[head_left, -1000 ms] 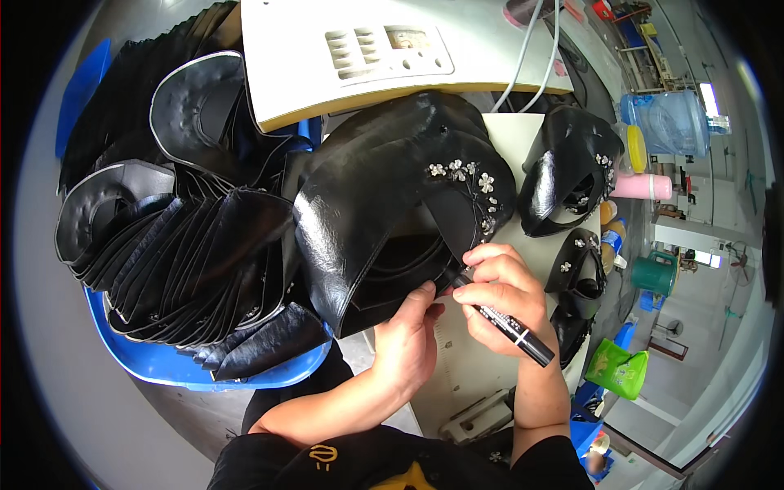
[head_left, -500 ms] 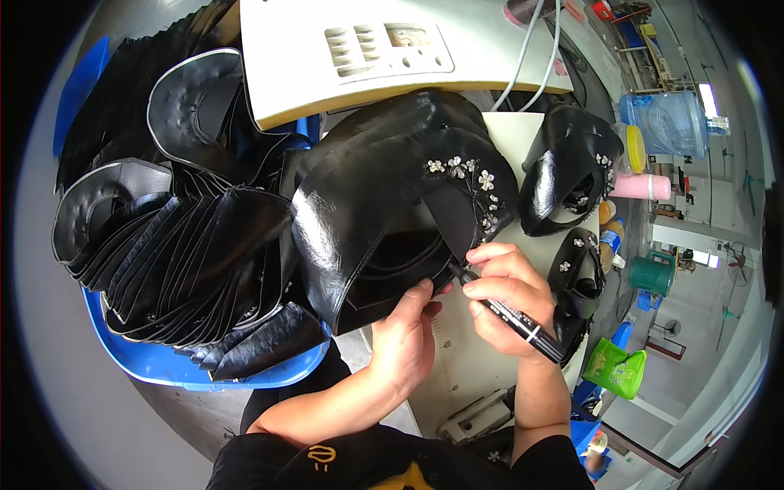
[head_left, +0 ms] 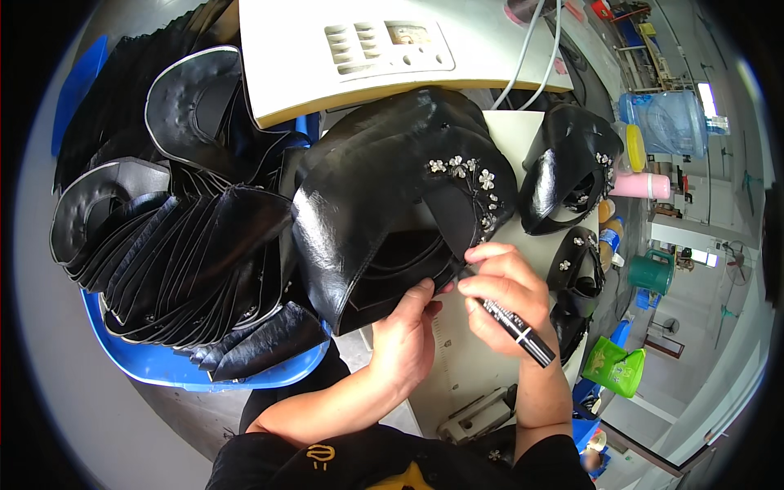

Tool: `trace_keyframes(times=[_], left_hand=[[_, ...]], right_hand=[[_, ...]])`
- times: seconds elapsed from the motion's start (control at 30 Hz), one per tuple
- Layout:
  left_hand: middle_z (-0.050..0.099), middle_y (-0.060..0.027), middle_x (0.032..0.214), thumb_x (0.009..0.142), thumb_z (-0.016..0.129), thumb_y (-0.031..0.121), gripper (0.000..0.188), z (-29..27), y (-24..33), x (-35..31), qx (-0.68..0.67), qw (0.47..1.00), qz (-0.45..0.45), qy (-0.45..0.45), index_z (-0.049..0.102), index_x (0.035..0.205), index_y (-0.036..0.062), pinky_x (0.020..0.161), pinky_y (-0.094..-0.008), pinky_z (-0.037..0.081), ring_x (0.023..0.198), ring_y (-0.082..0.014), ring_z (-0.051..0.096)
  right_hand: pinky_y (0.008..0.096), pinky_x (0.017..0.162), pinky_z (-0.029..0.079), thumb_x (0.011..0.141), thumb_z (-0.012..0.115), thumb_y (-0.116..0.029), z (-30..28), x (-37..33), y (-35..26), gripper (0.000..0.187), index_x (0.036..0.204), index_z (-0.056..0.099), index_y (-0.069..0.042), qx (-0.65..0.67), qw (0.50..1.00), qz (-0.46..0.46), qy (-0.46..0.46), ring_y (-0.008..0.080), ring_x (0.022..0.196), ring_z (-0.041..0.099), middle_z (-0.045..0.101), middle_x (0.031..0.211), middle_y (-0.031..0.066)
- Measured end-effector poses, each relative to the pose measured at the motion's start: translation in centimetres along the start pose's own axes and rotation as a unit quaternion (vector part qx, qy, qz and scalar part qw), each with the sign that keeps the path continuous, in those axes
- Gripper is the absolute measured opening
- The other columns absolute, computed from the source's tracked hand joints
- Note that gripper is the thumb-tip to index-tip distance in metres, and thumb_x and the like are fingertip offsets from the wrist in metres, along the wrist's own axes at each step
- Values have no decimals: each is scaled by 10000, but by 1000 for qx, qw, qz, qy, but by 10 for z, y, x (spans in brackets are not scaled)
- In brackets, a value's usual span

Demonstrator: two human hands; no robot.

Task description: The person uses a black marker to apply small marks to the inner lining of several black shoes. The shoes are handled one by one, picked up from a blue bin, marked, and then placed on a nearby table. The shoes feature decorative white floral embellishments on the exterior.

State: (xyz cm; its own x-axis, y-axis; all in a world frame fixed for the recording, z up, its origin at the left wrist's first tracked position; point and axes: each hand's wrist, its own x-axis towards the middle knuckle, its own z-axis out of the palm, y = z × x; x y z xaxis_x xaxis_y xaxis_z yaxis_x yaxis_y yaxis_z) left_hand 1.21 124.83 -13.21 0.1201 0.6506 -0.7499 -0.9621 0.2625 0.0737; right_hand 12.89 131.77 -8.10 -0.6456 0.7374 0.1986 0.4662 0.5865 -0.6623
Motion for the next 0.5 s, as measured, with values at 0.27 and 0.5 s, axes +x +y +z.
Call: trace_keyframes(times=[0.27,0.5], left_hand=[[632,15,936,841,559,72,164,-4,-1,2,2,1000,10,-23,593,995,117,732,-272,372,873,-111,586],[626,-17,881,822,588,84,62,-3,1,3,-19,1000,-8,7,618,876,91,755,-312,366,887,-166,567]], right_hand=[[384,706,500,565,644,52,1,0,-2,275,832,612,-5,-6,999,5,31,299,796,578,525,720,87],[378,709,503,583,652,35,5,-5,-3,264,841,605,7,5,998,7,55,308,807,588,551,735,101]])
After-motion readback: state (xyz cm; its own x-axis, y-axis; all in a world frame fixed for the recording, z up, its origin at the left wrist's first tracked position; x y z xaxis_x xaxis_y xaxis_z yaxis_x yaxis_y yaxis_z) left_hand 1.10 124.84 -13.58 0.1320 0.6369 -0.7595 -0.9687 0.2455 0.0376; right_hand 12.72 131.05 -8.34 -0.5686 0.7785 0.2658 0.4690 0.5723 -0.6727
